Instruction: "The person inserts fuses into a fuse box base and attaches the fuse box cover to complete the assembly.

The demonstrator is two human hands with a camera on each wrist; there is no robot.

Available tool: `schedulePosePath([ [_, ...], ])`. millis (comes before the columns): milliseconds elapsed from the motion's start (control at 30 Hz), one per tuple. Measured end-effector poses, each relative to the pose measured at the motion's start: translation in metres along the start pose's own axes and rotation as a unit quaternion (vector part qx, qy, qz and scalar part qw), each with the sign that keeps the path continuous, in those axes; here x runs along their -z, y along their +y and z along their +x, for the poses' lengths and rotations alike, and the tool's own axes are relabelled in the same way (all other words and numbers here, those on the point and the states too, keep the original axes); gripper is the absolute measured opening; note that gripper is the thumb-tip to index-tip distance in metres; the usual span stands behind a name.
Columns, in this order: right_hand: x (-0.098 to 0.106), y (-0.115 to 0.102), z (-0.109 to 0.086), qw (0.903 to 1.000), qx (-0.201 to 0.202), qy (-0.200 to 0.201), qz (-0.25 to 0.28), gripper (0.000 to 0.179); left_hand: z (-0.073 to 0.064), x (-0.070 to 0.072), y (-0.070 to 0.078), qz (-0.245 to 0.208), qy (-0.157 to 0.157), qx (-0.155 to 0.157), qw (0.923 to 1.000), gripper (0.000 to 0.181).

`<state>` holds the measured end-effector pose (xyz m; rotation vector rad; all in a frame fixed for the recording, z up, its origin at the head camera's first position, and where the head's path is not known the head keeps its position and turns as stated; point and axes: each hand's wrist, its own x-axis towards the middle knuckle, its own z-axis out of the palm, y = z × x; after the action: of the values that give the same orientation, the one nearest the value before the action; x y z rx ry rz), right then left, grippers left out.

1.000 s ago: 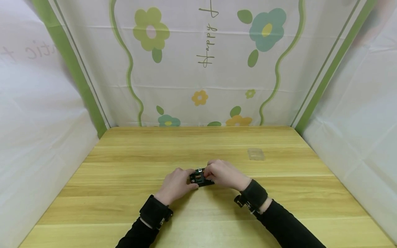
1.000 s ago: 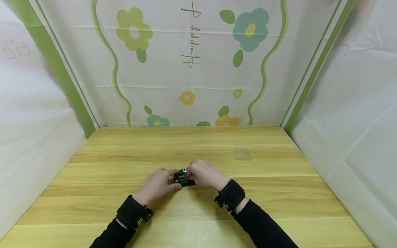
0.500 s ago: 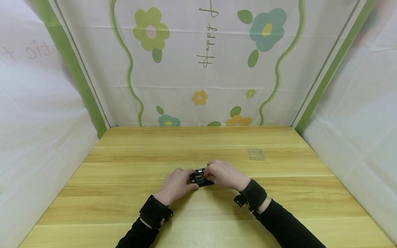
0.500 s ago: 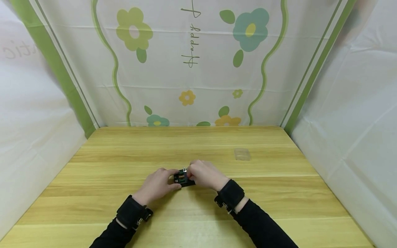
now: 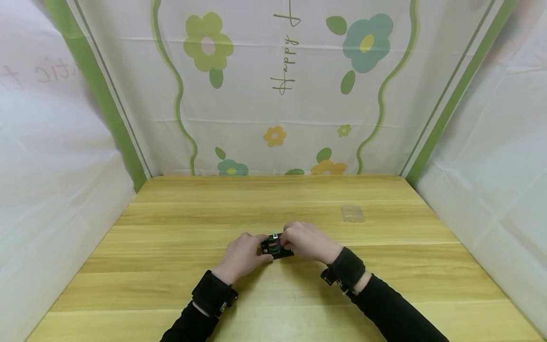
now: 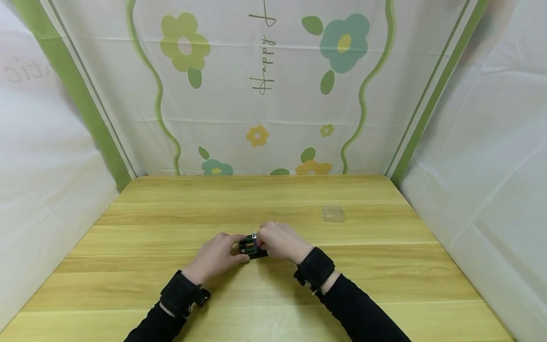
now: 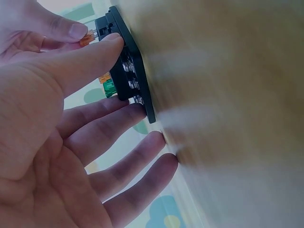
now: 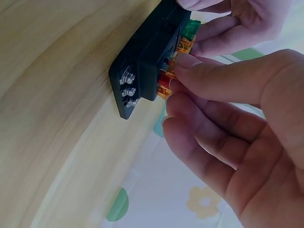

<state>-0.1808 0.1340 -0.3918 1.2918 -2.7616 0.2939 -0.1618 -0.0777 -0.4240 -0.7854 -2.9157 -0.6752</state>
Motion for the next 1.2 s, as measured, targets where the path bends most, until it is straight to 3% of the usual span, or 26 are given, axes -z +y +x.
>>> schedulePosePath([
  [1200, -0.0052, -0.0060, 0.0059, 0.9994, 0.016, 0.014, -0.026, 0.027, -0.0008, -0.0001, 0.0021, -0.001, 0.002, 0.003, 1.0000, 0.048],
])
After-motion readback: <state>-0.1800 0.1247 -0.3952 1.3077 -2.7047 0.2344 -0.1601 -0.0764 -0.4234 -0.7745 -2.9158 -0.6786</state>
